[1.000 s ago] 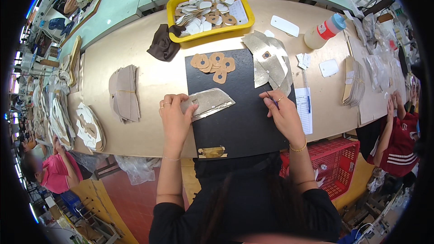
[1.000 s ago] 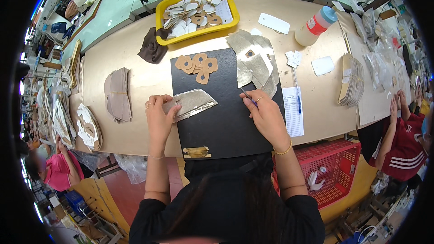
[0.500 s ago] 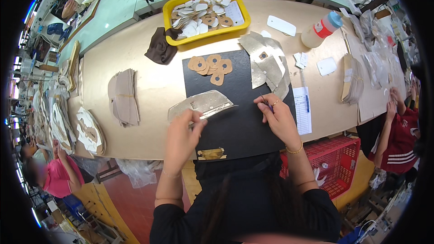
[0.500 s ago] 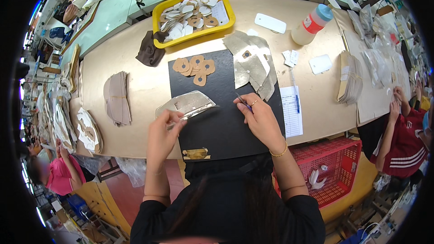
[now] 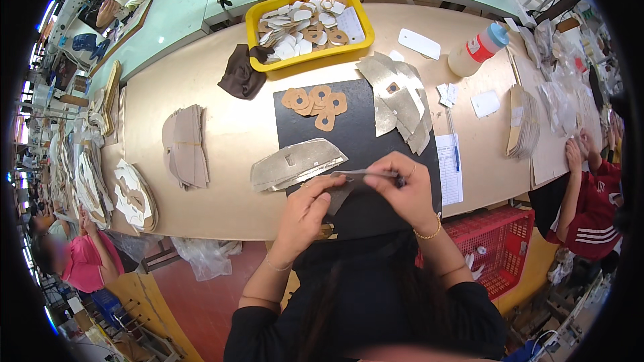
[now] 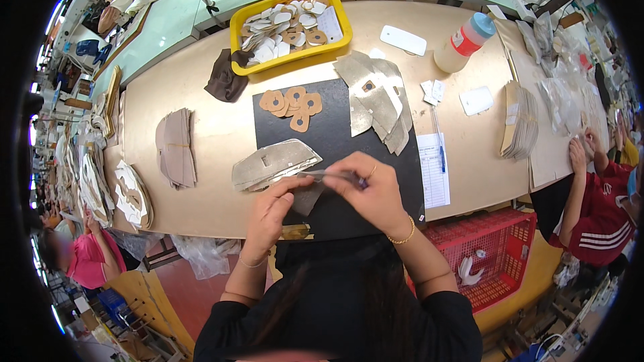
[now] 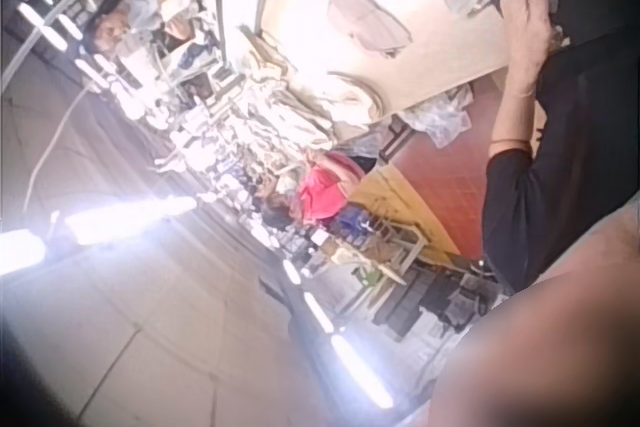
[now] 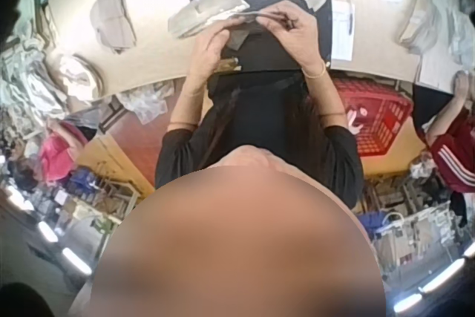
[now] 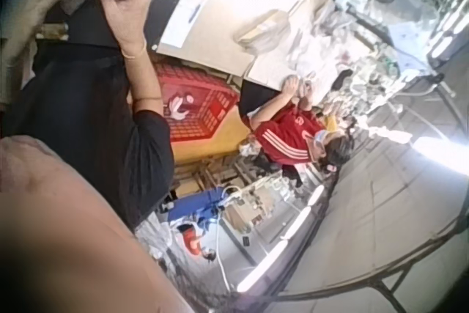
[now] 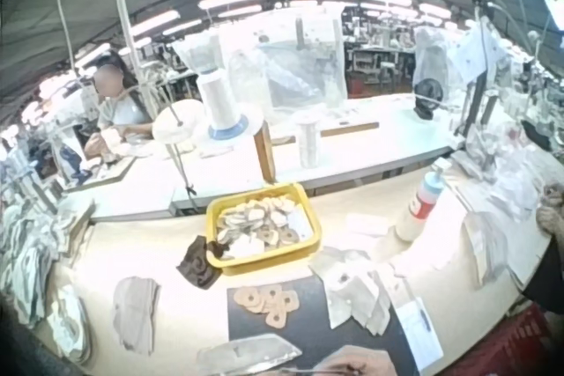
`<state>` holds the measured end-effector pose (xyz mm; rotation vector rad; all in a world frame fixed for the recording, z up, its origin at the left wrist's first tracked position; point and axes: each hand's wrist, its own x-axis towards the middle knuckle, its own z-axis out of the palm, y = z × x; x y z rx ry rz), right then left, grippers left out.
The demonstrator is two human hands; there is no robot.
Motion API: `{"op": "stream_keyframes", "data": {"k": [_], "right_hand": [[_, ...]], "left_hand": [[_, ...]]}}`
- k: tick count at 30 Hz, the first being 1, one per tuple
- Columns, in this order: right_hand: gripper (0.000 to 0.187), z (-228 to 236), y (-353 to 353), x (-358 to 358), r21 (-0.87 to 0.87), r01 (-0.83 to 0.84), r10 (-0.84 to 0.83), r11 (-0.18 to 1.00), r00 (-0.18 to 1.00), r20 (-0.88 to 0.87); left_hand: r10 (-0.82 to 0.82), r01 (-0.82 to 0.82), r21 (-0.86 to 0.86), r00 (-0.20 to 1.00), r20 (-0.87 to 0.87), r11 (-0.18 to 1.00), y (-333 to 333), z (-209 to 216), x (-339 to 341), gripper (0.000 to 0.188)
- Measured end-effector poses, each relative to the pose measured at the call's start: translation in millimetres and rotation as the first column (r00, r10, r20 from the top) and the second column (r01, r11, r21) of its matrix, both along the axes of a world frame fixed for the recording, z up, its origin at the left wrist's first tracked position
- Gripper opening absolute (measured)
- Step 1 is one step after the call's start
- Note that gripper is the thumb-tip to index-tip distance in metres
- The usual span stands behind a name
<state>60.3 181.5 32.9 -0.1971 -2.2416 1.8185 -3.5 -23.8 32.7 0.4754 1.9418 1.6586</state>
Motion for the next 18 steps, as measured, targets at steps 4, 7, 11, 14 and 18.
{"op": "stream_keyframes", "data": {"k": [4, 7, 11, 14, 18], "right_hand": [[0.024, 2.5, -3.1, -3.3, 0.448, -0.139, 0.295, 0.883, 0.907, -0.299], [0.030, 3.3, -6.5, -1.0, 0.417, -0.267, 0.403, 0.869, 0.871, -0.280], [0.046, 4.6, -0.2, 5.4, 0.231, -0.202, 0.254, 0.952, 0.941, -0.224], [0.056, 3.6, 7.0, 9.0, 0.037, -0.076, 0.079, 0.996, 0.992, -0.093], [0.048, 1.3, 11.7, 7.7, -0.089, -0.006, 0.001, 0.996, 0.998, -0.058]], "left_hand": [[-0.005, -0.127, 0.295, 0.913, 0.409, 0.947, 6.7, -4.1, 3.5, 0.032], [-0.007, -0.125, 0.277, 0.902, 0.432, 0.953, 7.0, -3.4, 1.9, 0.034], [0.021, -0.114, 0.296, 0.953, 0.302, 0.948, 6.2, -0.7, -0.3, 0.028], [-0.003, -0.093, 0.316, 0.957, 0.289, 0.944, 5.8, 2.4, -0.5, 0.021], [0.010, -0.095, 0.313, 0.965, 0.262, 0.945, 7.0, 5.9, 1.9, 0.014]]}}
